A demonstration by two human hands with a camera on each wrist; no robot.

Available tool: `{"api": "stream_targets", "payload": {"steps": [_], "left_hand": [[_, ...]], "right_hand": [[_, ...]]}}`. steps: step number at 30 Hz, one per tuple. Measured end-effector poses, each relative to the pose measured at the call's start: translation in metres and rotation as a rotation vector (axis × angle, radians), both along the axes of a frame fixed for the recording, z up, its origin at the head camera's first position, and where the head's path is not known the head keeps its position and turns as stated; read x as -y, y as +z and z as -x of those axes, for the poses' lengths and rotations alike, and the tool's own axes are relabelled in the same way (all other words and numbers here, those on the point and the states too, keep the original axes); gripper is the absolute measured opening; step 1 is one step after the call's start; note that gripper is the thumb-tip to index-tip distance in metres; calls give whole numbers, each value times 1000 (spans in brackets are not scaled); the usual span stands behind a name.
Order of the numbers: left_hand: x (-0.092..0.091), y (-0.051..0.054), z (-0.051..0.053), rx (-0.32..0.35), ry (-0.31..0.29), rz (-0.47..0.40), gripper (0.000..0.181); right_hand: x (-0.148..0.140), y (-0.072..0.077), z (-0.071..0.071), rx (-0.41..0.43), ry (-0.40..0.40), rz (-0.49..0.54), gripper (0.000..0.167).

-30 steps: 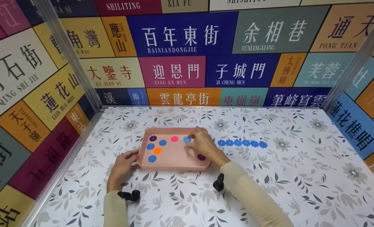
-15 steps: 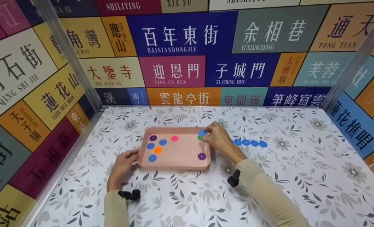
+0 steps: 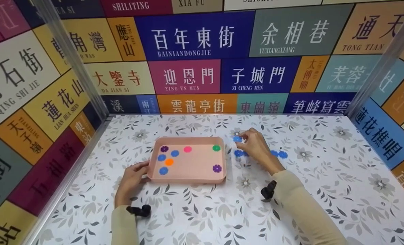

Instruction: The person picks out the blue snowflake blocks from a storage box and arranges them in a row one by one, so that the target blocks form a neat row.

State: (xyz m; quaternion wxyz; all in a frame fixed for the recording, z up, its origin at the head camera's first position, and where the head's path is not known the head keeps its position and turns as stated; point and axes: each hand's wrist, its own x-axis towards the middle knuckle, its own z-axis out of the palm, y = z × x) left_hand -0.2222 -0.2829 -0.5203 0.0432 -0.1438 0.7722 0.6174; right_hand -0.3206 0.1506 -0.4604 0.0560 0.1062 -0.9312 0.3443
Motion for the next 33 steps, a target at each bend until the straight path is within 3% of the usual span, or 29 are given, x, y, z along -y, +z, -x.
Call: {"api": "stream_targets", "payload": {"steps": [5,22,33], "left_hand": [[1,0,0,16,-2,-6,45],[0,-1,1,24,13,16,45],[0,1,2,56,11,29,46]], "right_hand": [[-22,-2,0,35,-25,-51,37],[-100,-8,-8,-41,-118,-108,40],[-139,-19,-16,39,-149,-136,45]]}}
